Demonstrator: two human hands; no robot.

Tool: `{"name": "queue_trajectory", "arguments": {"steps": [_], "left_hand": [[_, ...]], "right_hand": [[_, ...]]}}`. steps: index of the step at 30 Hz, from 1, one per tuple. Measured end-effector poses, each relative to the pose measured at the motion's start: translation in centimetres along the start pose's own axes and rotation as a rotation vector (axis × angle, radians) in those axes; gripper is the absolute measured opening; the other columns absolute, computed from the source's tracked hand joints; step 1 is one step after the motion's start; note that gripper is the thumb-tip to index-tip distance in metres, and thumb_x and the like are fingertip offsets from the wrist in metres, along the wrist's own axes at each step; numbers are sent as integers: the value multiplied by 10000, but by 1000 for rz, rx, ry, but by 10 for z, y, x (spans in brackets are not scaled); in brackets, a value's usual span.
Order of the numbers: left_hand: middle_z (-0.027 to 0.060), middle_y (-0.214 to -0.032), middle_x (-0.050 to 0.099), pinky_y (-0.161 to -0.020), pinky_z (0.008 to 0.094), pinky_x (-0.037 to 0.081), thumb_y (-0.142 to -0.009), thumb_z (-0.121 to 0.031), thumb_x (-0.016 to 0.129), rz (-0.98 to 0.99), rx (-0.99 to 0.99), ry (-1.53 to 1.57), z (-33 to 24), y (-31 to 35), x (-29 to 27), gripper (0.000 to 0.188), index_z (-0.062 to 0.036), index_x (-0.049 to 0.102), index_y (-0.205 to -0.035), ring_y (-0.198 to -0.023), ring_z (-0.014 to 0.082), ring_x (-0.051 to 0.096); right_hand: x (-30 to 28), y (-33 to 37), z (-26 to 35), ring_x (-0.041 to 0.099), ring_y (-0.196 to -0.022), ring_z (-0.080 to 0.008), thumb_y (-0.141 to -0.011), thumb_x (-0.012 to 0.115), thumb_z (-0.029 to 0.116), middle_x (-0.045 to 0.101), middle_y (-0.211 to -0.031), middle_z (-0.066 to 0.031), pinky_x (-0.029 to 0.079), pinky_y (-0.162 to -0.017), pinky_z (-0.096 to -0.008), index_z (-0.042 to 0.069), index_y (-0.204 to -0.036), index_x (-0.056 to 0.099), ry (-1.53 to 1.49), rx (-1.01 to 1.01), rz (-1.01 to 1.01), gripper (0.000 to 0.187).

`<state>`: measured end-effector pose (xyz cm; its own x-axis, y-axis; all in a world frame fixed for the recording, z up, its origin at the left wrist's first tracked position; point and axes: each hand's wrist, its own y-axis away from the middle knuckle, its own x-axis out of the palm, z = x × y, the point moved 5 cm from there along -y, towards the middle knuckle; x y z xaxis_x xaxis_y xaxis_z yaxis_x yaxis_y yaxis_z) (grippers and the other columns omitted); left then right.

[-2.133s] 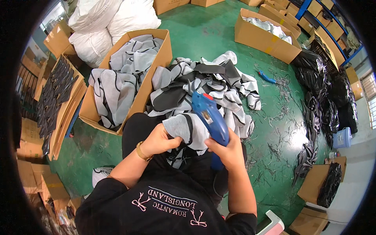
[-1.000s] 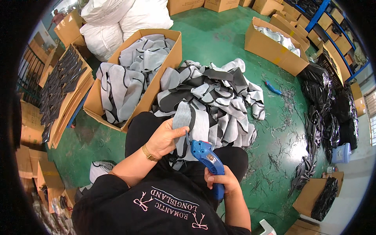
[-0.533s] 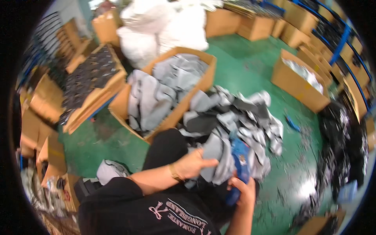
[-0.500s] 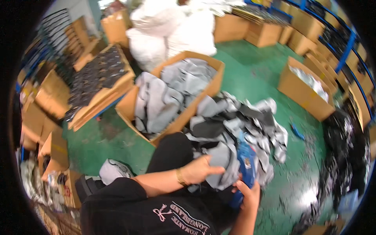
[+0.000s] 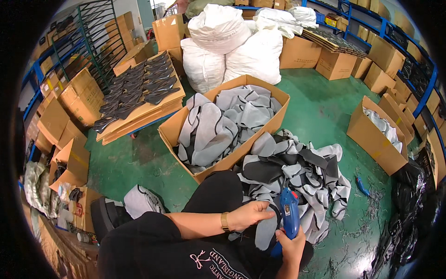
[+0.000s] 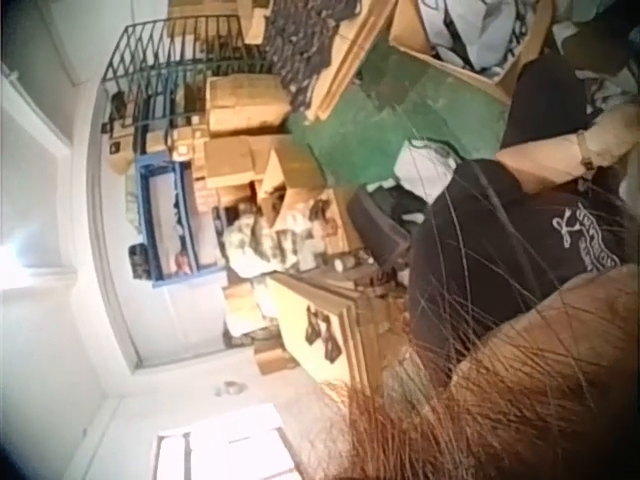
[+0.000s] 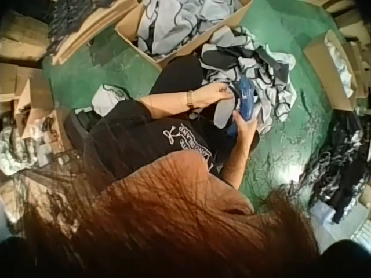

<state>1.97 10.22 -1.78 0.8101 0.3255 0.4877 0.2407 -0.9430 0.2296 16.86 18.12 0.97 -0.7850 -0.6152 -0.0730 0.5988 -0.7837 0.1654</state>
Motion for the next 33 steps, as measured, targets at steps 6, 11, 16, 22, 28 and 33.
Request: {"name": "queue_trajectory", "arguments": {"steps": [6, 11, 16, 22, 28, 33], "left_hand": [[16, -963, 650, -772, 265, 517, -935, -171, 579, -51, -51, 312, 1, -7, -28, 123, -59, 591, -984, -854, 102, 635], [29, -1028, 659, -853, 283, 508, -899, -114, 619, 10, -23, 418, -1, -18, -30, 171, -42, 620, -1054, -934, 130, 634], [58, -996, 669, -811, 319, 524, -917, -150, 598, -46, 16, 352, -16, -18, -32, 188, -32, 607, -1064, -892, 162, 652], [43, -844, 665, -618, 263, 516, -934, -233, 579, -175, 102, 144, -31, -8, -38, 210, -31, 611, -984, -709, 118, 637], [-58, -694, 487, -446, 221, 322, -900, -266, 640, -149, 22, 79, 6, -26, -33, 212, -83, 535, -891, -540, 31, 398], [-43, -826, 583, -548, 199, 395, -860, -173, 687, -122, -29, 157, -2, -13, -37, 169, -90, 568, -946, -659, 38, 522]], "right_hand": [[-40, 19, -17, 564, -606, -143, -696, 662, 53, 546, -767, -55, 506, -569, -265, -70, -1016, 560, -105, 55, -132, 358], [-54, 38, -17, 558, -655, -128, -691, 685, -6, 539, -797, -41, 522, -589, -278, -59, -1043, 571, -164, 134, -199, 373], [-40, 43, -7, 586, -635, -143, -693, 737, 69, 598, -819, -70, 490, -581, -269, -50, -1029, 577, -139, 155, -160, 391], [-29, 50, -10, 574, -593, -122, -678, 752, 84, 603, -727, -41, 470, -568, -255, -45, -1003, 590, 15, 208, 30, 385], [-30, 57, -18, 565, -573, -125, -662, 733, 79, 597, -752, -55, 483, -522, -252, -41, -1002, 583, 34, 137, 19, 390], [-16, 56, 5, 524, -585, -106, -752, 737, 102, 567, -716, -17, 417, -546, -246, 8, -956, 581, 11, 186, 50, 274]]}}
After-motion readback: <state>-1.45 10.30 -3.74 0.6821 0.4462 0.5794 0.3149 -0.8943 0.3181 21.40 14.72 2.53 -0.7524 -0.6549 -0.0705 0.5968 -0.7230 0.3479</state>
